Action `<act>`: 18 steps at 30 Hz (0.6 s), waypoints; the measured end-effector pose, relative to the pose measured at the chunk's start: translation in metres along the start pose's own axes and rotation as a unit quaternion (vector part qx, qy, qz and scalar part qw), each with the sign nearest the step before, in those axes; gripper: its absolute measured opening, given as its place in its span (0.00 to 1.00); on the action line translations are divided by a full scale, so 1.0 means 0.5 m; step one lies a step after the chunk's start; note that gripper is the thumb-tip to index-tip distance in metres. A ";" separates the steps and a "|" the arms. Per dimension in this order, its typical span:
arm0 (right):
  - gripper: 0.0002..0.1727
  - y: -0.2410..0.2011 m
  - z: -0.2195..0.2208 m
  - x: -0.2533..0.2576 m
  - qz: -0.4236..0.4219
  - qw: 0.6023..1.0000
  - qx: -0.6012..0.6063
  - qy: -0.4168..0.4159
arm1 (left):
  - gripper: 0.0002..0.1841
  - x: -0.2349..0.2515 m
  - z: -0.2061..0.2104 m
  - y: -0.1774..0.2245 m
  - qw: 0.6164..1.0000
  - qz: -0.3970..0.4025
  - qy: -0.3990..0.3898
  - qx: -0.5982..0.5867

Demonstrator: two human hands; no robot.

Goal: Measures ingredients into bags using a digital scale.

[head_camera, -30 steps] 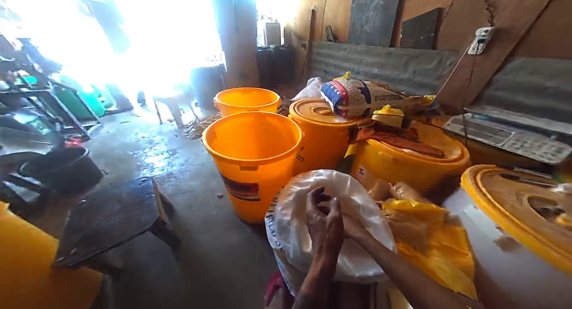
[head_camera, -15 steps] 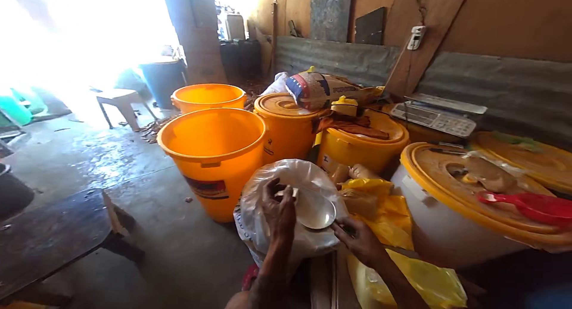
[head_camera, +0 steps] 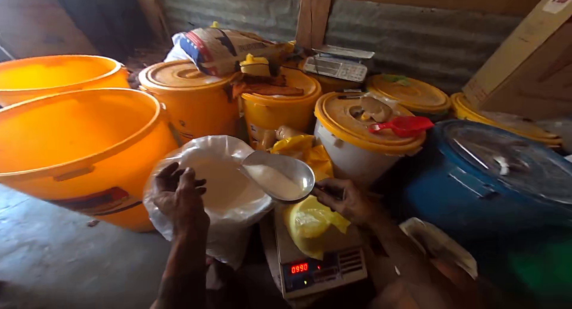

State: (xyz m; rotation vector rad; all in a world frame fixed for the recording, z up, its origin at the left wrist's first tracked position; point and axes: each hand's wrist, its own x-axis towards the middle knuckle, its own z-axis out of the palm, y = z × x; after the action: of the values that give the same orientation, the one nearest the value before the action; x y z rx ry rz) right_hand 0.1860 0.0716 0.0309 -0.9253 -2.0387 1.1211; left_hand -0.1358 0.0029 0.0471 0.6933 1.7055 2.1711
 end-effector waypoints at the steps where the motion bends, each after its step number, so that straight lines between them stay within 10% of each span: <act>1: 0.16 -0.005 -0.020 -0.016 0.000 1.000 -0.006 0.007 | 0.20 -0.003 0.005 -0.002 1.000 0.003 -0.009 0.005; 10: 0.17 -0.004 0.015 0.014 0.083 0.991 -0.091 -0.053 | 0.21 -0.023 0.050 -0.021 0.998 0.001 -0.063 0.027; 18: 0.14 -0.043 0.119 0.136 -0.006 0.995 0.068 -0.075 | 0.22 -0.020 0.084 -0.037 0.996 0.026 -0.063 0.061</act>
State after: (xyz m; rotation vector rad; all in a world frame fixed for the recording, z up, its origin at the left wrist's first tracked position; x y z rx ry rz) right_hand 0.0958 0.0921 0.0360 -0.7813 -2.0521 1.3416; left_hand -0.1059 0.0368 0.0351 0.8962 1.7829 2.0235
